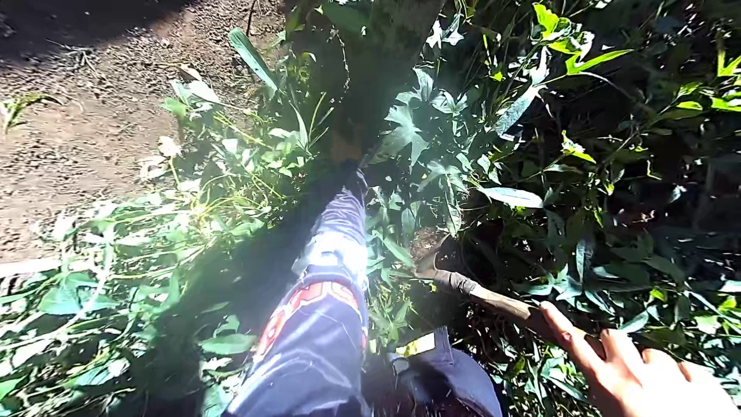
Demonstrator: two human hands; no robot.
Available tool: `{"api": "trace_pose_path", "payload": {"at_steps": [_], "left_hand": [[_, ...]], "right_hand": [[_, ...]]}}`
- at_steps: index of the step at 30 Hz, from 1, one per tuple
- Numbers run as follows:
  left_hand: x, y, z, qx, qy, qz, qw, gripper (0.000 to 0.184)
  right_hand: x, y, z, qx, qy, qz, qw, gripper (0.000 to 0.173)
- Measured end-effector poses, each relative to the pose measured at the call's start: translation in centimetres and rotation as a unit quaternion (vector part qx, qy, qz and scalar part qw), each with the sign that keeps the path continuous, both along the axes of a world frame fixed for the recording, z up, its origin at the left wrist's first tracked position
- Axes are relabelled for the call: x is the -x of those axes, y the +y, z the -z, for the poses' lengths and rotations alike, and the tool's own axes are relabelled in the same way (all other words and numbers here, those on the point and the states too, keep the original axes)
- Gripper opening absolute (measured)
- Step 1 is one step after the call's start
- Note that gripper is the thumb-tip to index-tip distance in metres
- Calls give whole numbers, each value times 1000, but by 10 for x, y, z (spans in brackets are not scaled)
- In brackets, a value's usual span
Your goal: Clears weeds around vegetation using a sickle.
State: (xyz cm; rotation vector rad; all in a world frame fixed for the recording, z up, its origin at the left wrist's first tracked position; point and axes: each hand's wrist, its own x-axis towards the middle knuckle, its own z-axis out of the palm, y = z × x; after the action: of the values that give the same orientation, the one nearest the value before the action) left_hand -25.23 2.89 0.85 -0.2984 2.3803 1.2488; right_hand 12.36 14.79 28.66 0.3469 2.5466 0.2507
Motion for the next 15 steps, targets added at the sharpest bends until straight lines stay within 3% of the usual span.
{"api": "trace_pose_path", "payload": {"at_steps": [6, 8, 10, 11, 13, 15], "left_hand": [[-14, -9, 10, -49, 23, -118, 992, 48], [-20, -18, 5, -69, 37, -184, 980, 51], [-17, -29, 6, -149, 106, -269, 946, 51], [-11, -40, 5, -176, 129, -269, 938, 51], [-2, -68, -5, -71, 129, -171, 974, 40], [3, -98, -22, 106, 42, 31, 993, 40]], "right_hand": [[0, -2, 3, -10, 6, 10, 1000, 53], [-1, -1, 2, -3, 8, 4, 1000, 53], [-2, -1, 2, 4, 4, 13, 1000, 53], [-2, -1, 2, 6, 4, 20, 1000, 53], [-3, -3, 2, 10, 3, 32, 999, 53], [-5, -3, 4, 12, 9, 27, 1000, 53]]}}
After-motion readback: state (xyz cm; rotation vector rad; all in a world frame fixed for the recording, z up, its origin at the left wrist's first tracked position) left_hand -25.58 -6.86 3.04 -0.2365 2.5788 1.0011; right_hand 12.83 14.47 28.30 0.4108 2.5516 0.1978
